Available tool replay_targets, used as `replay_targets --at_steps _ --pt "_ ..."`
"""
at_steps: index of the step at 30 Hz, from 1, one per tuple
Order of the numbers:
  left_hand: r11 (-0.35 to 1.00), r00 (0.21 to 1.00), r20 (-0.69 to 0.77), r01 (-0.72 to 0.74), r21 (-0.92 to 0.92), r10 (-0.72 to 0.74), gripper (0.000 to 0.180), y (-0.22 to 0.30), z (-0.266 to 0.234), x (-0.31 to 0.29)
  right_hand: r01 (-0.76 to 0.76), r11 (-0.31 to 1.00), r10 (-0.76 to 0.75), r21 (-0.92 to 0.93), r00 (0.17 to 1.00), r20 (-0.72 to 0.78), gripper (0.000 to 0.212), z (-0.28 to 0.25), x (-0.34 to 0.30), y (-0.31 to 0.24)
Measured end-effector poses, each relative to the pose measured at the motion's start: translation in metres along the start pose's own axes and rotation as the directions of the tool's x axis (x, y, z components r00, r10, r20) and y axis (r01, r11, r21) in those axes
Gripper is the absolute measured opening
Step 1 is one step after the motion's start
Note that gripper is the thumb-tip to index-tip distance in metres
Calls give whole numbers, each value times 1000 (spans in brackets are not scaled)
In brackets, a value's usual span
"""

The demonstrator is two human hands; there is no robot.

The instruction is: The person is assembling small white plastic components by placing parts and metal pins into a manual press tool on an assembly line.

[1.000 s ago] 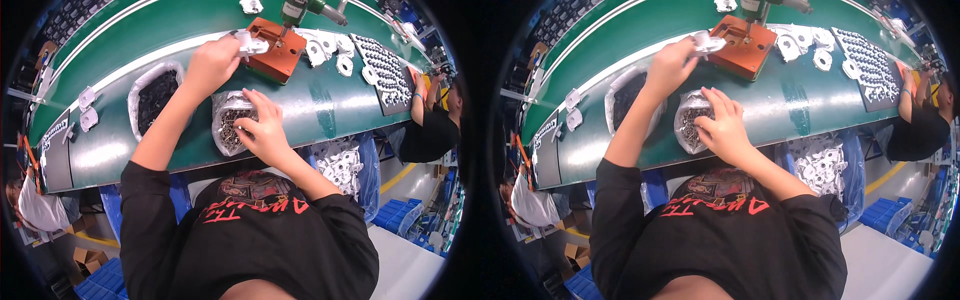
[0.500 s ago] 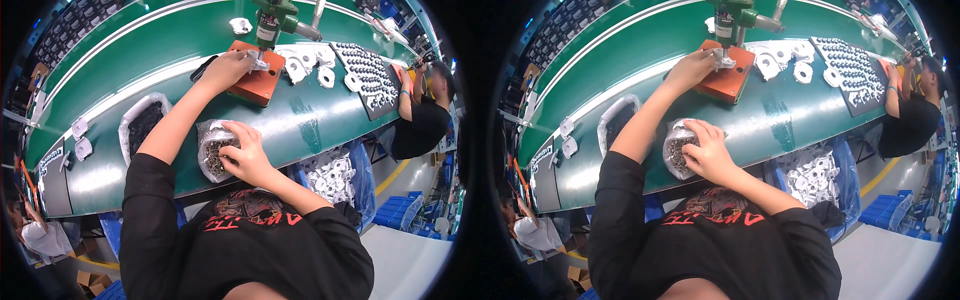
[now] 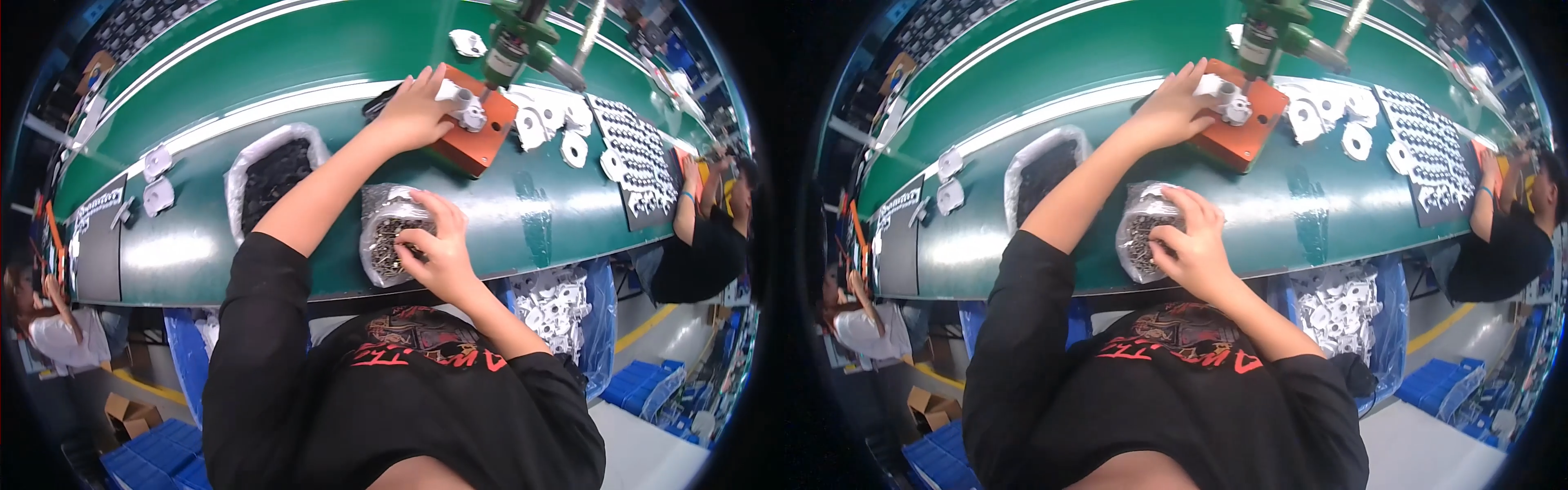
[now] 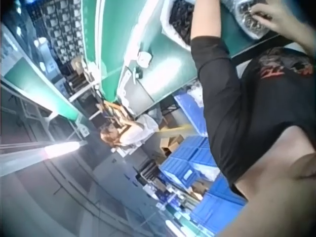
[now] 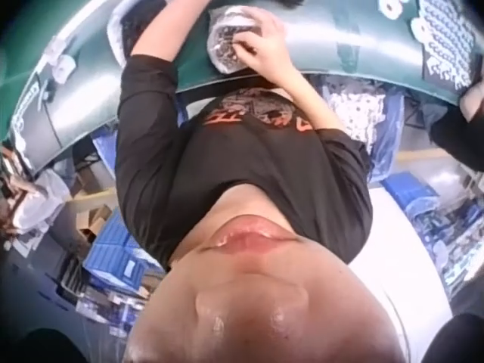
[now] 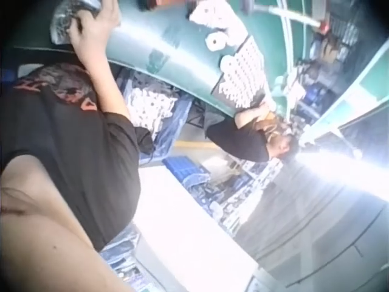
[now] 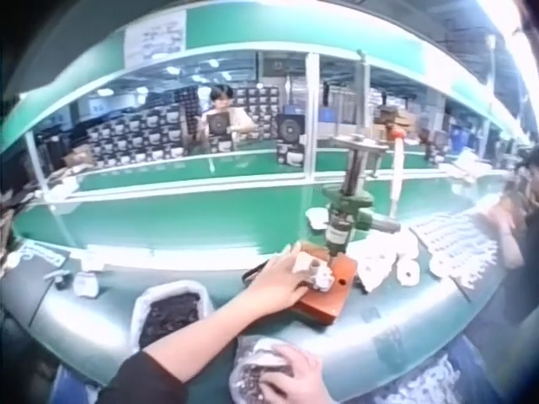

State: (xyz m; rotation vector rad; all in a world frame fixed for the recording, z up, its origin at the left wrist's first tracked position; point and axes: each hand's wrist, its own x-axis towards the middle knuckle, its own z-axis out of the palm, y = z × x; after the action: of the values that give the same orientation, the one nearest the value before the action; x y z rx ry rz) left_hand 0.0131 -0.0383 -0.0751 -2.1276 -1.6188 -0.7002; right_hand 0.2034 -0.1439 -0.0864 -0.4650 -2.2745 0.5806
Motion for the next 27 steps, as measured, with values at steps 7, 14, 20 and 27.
replay_targets --at_steps 7,14,20,27 --pt "748 856 334 510 -425 -394 34 -52 -114 -68 -107 971 100 213 994 47 13 -9 1 3" --pt "764 703 390 645 2 -594 18 -57 -169 -143 -184 898 183 399 982 41 10 -13 7 5" --pt "819 760 355 573 31 -545 16 -42 -147 -163 -213 864 241 457 970 -3 10 -23 10 6" --pt "822 792 298 568 -36 -534 16 -48 -138 -154 -218 870 277 442 958 -71 8 -36 -4 22"
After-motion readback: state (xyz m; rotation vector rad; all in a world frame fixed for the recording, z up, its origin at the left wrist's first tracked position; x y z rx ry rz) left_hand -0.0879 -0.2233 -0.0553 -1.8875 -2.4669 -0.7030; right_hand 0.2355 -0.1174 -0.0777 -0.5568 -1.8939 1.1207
